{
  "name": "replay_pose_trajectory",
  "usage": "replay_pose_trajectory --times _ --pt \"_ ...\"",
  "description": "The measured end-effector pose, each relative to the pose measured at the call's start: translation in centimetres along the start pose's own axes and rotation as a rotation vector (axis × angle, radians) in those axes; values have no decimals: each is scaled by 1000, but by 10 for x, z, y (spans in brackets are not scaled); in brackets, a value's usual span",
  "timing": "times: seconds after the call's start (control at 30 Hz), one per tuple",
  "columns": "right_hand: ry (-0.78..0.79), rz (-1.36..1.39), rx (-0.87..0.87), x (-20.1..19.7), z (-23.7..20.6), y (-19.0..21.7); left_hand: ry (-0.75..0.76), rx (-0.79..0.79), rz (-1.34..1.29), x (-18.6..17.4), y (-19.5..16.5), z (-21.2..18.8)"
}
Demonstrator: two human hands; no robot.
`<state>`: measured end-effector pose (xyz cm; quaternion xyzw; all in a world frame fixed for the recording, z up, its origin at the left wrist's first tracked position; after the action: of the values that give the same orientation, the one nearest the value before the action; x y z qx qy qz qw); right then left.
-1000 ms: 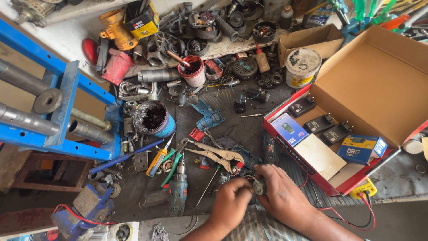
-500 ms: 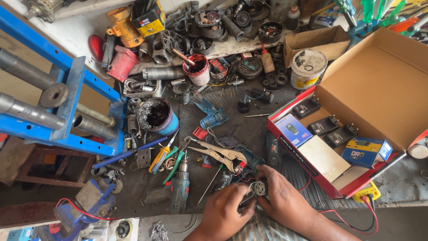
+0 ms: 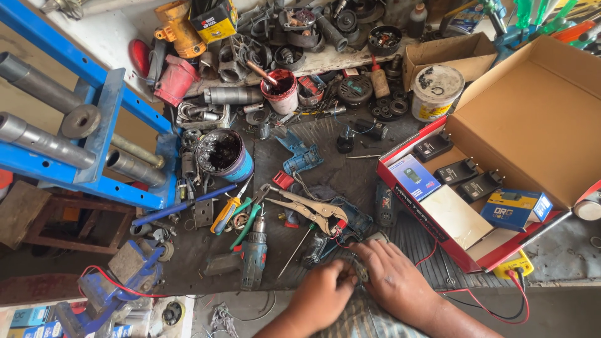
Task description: The person works on a small cylindrical electrical component on a cluttered workbench. They strip wire ends with pliers, connect wires to the component, and repeatedly test the assembly by attaching a battery pack. The person adjusts the wiring and retests the connection multiple times.
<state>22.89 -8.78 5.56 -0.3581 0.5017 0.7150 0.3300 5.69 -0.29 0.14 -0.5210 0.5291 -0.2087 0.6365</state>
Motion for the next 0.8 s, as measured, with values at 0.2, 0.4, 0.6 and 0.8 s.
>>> replay_pose_trajectory --times 0.2,0.4,0.6,0.8 --pt "84 166 92 15 -7 0 120 -294 -589 6 11 -8" --pt "122 296 181 30 -14 2 -108 195 365 -19 -45 -25" --pt "151 304 274 35 -17 12 -89 400 554 -22 -43 -36" --pt "146 137 192 46 -13 26 -62 92 101 -9 -4 -46"
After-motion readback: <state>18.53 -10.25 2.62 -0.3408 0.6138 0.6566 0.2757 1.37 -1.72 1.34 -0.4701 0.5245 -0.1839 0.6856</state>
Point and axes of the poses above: each hand's wrist, its own z-axis towards the middle knuckle, its own x-axis out of the palm, y = z × x, the point moved 2 cm from there along z, towards the middle knuckle, and after that the axes turned 11 degrees about y, right-handed, at the moved point
